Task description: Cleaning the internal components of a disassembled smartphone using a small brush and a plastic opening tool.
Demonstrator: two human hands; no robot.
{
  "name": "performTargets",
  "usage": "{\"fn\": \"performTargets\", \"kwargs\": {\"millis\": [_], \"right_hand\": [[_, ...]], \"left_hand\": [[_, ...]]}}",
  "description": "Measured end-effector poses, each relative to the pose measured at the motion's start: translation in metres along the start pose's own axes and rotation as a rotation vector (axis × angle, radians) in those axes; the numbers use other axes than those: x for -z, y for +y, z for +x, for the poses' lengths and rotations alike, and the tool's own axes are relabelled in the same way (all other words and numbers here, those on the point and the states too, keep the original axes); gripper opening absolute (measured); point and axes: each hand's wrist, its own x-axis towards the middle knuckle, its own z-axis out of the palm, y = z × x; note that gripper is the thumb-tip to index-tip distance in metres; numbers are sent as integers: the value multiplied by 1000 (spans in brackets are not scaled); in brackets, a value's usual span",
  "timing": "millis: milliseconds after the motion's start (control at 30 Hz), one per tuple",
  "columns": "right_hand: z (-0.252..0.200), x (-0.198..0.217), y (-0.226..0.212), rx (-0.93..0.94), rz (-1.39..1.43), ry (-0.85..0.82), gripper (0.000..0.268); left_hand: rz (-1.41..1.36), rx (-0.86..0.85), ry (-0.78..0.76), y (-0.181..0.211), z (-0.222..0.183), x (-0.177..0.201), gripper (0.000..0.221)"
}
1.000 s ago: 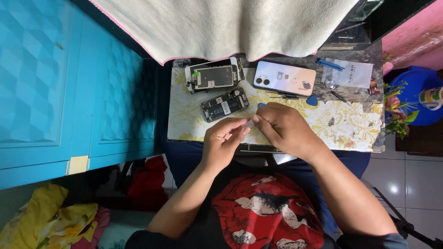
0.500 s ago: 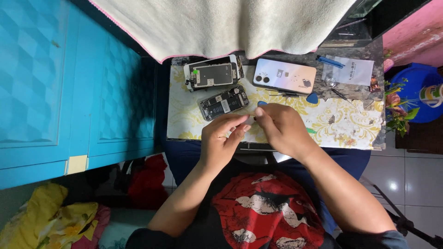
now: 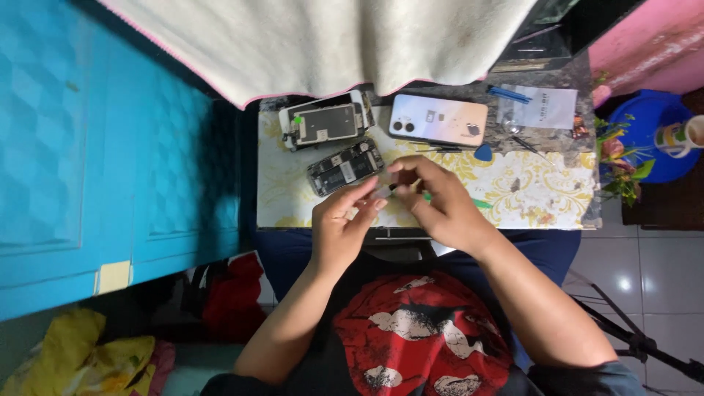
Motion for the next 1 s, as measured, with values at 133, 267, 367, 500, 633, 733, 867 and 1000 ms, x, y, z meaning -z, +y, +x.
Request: {"fn": "performTargets", "kwargs": {"millis": [133, 267, 367, 500, 633, 733, 867, 1000], "right_hand": [[-11, 1, 12, 48, 138, -14, 21], [-25, 2, 23, 64, 213, 16, 16], [-28, 7, 23, 83, 190, 43, 17], [-32, 21, 25, 75, 98, 85, 13], [-28, 78, 42, 122, -212, 231, 11], [-19, 121, 82, -29, -628, 393, 14], [7, 151, 135, -29, -955, 386, 18], [26, 151, 143, 3, -1046, 333, 23]], "left_hand": [[-224, 140, -95, -13, -6, -8, 51], [-299, 235, -140, -15, -9, -19, 54], [-320, 256, -174, -14, -6, -26, 53], [-250, 279, -245, -10, -5, -28, 48], [2, 129, -138, -10, -2, -21, 21], [210, 15, -76, -27, -4, -7, 14], [473, -326, 64, -56, 0, 6, 28], [645, -489, 106, -52, 2, 2, 40]]}}
